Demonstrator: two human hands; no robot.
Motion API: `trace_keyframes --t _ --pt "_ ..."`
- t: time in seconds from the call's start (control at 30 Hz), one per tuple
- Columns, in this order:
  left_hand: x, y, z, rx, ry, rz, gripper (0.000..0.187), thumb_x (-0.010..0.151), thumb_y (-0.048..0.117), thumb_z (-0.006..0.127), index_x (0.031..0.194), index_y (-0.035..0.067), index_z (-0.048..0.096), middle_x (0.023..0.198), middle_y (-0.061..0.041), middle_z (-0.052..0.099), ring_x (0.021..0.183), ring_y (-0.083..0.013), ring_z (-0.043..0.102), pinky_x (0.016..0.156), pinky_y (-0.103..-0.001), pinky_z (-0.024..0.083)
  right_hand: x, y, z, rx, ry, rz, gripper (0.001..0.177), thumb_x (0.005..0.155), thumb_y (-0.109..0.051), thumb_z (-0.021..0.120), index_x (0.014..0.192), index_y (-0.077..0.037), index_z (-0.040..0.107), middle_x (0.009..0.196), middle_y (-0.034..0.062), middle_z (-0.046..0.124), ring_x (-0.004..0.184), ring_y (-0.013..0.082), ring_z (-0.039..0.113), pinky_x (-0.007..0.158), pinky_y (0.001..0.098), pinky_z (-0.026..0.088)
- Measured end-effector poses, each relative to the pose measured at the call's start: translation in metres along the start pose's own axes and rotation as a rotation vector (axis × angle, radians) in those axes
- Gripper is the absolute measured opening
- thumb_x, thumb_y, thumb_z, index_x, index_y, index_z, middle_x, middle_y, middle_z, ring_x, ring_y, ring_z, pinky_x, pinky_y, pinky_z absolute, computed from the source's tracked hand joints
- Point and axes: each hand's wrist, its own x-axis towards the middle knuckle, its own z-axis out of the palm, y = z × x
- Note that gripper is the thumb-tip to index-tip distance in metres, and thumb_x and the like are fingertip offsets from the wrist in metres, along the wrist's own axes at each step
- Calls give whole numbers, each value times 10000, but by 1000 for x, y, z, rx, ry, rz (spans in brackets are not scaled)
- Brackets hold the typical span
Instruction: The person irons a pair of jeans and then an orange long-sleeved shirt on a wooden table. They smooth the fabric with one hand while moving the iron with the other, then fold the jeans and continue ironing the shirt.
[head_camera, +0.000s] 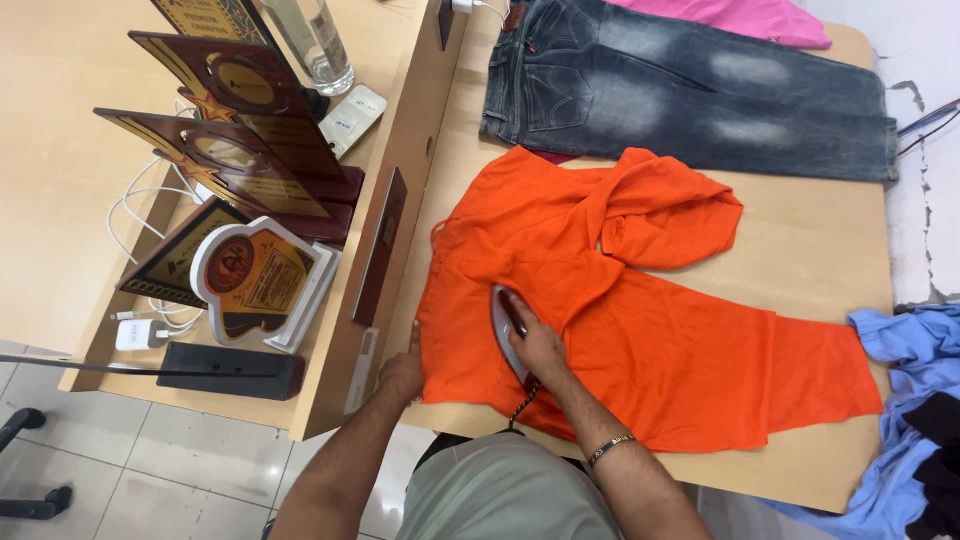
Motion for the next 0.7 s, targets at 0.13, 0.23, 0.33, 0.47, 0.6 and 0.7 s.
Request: trace_keyframes --t 0.13,0.23,0.33,0.47,0.6,0.7 --pt "0 -5 2 -15 -4 49 1374 804 -39 758 1594 248 -329 1045 -222 761 834 -329 768 725 -431 640 -2 -5 -13 -50 -82 -105 730 911 -338 653 1563 -401 331 1120 151 753 954 357 721 864 488 562" --pt "9 -7 8 84 82 111 1326 832 76 760 1603 176 -314 1069 -229 760 884 -354 763 772 -482 619 6 -5 -33 -208 -261 12 761 940 -350 621 1613 -443 278 1052 166 777 899 302 741 868 432 584" --pt "20 -11 18 130 92 107 1481 742 136 894 1575 198 -328 1165 -228 713 1039 -366 700 888 -490 582 12 2 -39 -161 -222 -44 788 924 -330 641 1609 -439 268 1137 147 743 858 299 739 834 418 589" --pt "22 -8 23 176 34 93 1522 734 233 922 1576 158 -344 1209 -205 706 1095 -351 689 928 -473 574 23 20 -42 -64 -165 -79 799 886 -308 689 1564 -440 287 1247 87 704 880 280 741 804 422 592" --pt "5 -3 26 250 42 150 1578 686 424 939 1583 84 -314 1181 -188 731 1051 -338 718 887 -447 604 29 35 -53 -114 -174 29 814 902 -312 699 1600 -443 301 1167 118 763 928 257 748 872 392 589" --pt "-6 2 30 250 20 167 1613 663 556 930 1584 92 -311 1178 -176 722 1044 -334 716 875 -446 602 28 43 -66 -125 -217 35 795 920 -333 682 1603 -447 291 1208 100 753 952 249 750 894 387 582"
